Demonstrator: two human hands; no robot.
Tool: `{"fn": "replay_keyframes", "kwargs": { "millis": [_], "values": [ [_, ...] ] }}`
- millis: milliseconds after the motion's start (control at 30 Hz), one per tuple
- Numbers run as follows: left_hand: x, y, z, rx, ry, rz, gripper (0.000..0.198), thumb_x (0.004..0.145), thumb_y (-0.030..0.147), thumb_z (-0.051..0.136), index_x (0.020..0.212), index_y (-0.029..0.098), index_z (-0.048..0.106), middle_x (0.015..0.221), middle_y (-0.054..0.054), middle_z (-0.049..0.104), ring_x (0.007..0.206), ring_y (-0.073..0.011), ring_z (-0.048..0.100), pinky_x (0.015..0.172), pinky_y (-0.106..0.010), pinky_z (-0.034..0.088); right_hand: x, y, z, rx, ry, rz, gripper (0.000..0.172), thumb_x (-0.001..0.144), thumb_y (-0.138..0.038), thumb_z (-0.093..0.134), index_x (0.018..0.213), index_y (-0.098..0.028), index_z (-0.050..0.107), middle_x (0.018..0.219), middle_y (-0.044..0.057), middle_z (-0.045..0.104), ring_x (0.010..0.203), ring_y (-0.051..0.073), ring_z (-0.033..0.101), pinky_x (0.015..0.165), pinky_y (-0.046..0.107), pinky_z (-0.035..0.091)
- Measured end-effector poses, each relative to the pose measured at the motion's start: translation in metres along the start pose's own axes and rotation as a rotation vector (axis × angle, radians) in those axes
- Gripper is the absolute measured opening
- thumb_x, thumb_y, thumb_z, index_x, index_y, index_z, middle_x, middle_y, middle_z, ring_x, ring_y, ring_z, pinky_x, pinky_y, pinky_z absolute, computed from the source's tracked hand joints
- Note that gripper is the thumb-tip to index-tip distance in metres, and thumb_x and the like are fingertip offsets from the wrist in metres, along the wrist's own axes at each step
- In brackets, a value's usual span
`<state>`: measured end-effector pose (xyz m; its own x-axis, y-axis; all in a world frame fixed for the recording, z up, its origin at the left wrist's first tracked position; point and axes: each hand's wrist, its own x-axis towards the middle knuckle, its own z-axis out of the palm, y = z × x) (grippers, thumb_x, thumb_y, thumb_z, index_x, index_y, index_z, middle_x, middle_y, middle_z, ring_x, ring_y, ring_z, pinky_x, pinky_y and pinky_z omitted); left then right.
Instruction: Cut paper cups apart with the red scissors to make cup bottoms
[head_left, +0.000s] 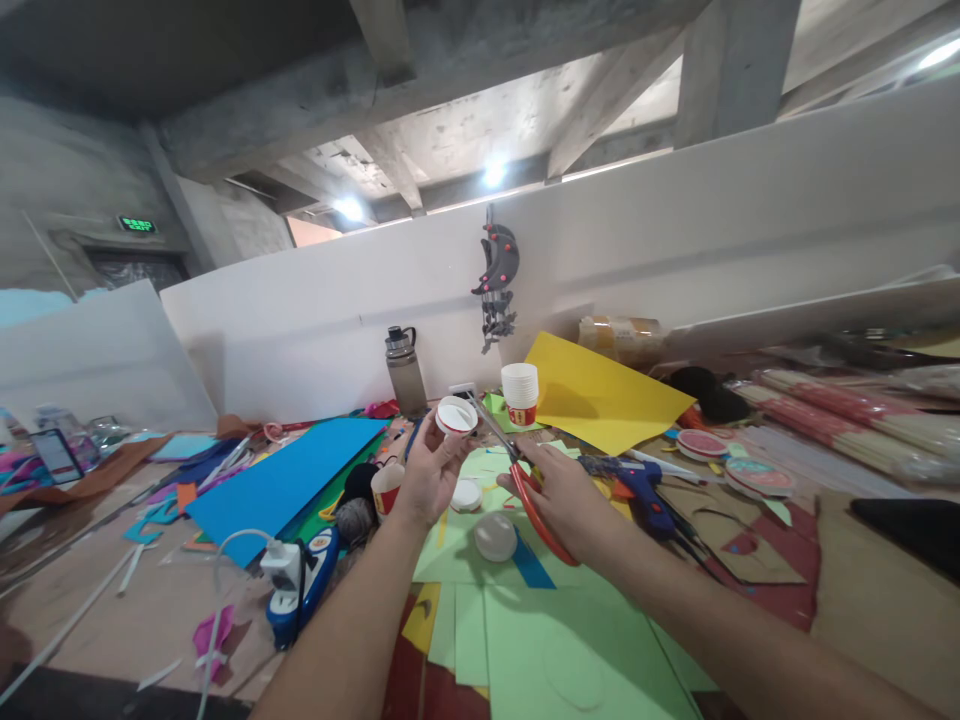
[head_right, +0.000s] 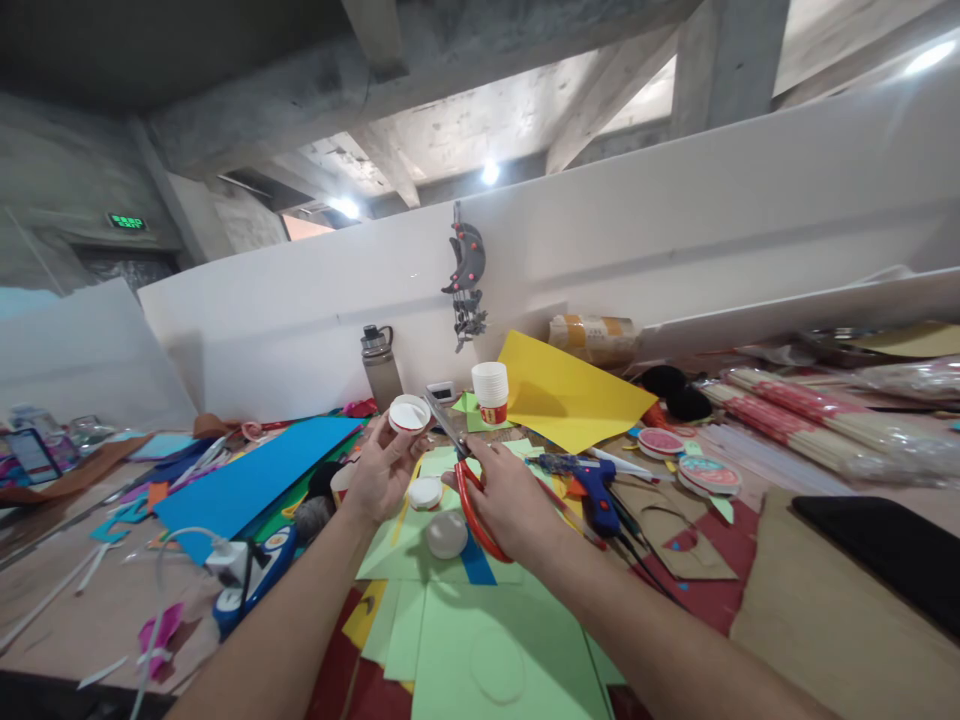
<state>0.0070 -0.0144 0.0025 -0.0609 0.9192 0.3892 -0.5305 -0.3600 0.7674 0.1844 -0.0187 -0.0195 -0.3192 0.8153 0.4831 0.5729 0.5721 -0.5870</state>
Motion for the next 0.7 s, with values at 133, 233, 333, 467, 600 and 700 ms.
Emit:
{"fn": "replay_keyframes", "kwargs": {
  "millis": [133, 233, 333, 467, 600, 700],
  "values": [
    [0.000, 0.000, 0.000, 0.000, -0.005, -0.018, 0.044, 0.069, 0.016, 0.074, 0.110, 0.023, 0.060, 0.110, -0.004, 0.062, 0.093, -0.0155, 0.059, 0.078, -0.027, 0.048, -0.002, -0.007, -0.004, 0.020, 0.008, -0.009, 0.048, 0.088, -0.049, 0.044, 0.124, -0.018, 0.050, 0.116, 0.013, 0.052, 0.114, 0.026, 0.049, 0.094, 0.038, 0.042],
    [-0.001, -0.001, 0.001, 0.012, -0.032, -0.035, 0.049, 0.069, 0.016, 0.073, 0.114, 0.025, 0.058, 0.114, -0.004, 0.060, 0.094, -0.0150, 0.059, 0.078, -0.026, 0.048, -0.004, -0.008, -0.003, 0.014, -0.004, 0.011, 0.047, 0.088, -0.049, 0.043, 0.124, -0.018, 0.048, 0.120, 0.014, 0.048, 0.117, 0.026, 0.047, 0.093, 0.038, 0.043],
    [-0.003, -0.003, 0.002, 0.026, -0.069, -0.053, 0.052, 0.070, 0.014, 0.073, 0.117, 0.028, 0.056, 0.114, -0.002, 0.059, 0.089, -0.0125, 0.058, 0.075, -0.024, 0.048, -0.002, -0.003, 0.000, -0.001, -0.009, 0.029, 0.051, 0.088, -0.050, 0.044, 0.127, -0.018, 0.046, 0.123, 0.015, 0.047, 0.119, 0.027, 0.046, 0.093, 0.039, 0.043],
    [-0.004, -0.005, 0.001, 0.016, -0.095, -0.066, 0.046, 0.071, 0.015, 0.072, 0.114, 0.027, 0.058, 0.110, -0.003, 0.059, 0.079, -0.0099, 0.055, 0.069, -0.023, 0.048, 0.000, 0.001, 0.002, -0.013, -0.004, 0.020, 0.053, 0.087, -0.052, 0.046, 0.128, -0.019, 0.046, 0.125, 0.015, 0.047, 0.119, 0.028, 0.046, 0.094, 0.040, 0.042],
    [-0.003, -0.004, 0.001, -0.006, -0.104, -0.070, 0.045, 0.071, 0.016, 0.072, 0.113, 0.026, 0.059, 0.108, -0.003, 0.059, 0.077, -0.0098, 0.054, 0.067, -0.023, 0.046, -0.001, 0.001, 0.002, -0.025, -0.004, 0.032, 0.050, 0.087, -0.049, 0.046, 0.129, -0.021, 0.047, 0.126, 0.015, 0.047, 0.117, 0.027, 0.049, 0.094, 0.039, 0.043],
    [-0.003, -0.003, 0.001, -0.014, -0.109, -0.070, 0.045, 0.071, 0.018, 0.073, 0.113, 0.025, 0.059, 0.108, -0.003, 0.059, 0.078, -0.0102, 0.055, 0.065, -0.023, 0.045, -0.003, 0.001, 0.002, -0.043, -0.006, 0.034, 0.051, 0.088, -0.045, 0.046, 0.132, -0.021, 0.044, 0.128, 0.015, 0.046, 0.119, 0.027, 0.048, 0.096, 0.039, 0.042]
  ]
}}
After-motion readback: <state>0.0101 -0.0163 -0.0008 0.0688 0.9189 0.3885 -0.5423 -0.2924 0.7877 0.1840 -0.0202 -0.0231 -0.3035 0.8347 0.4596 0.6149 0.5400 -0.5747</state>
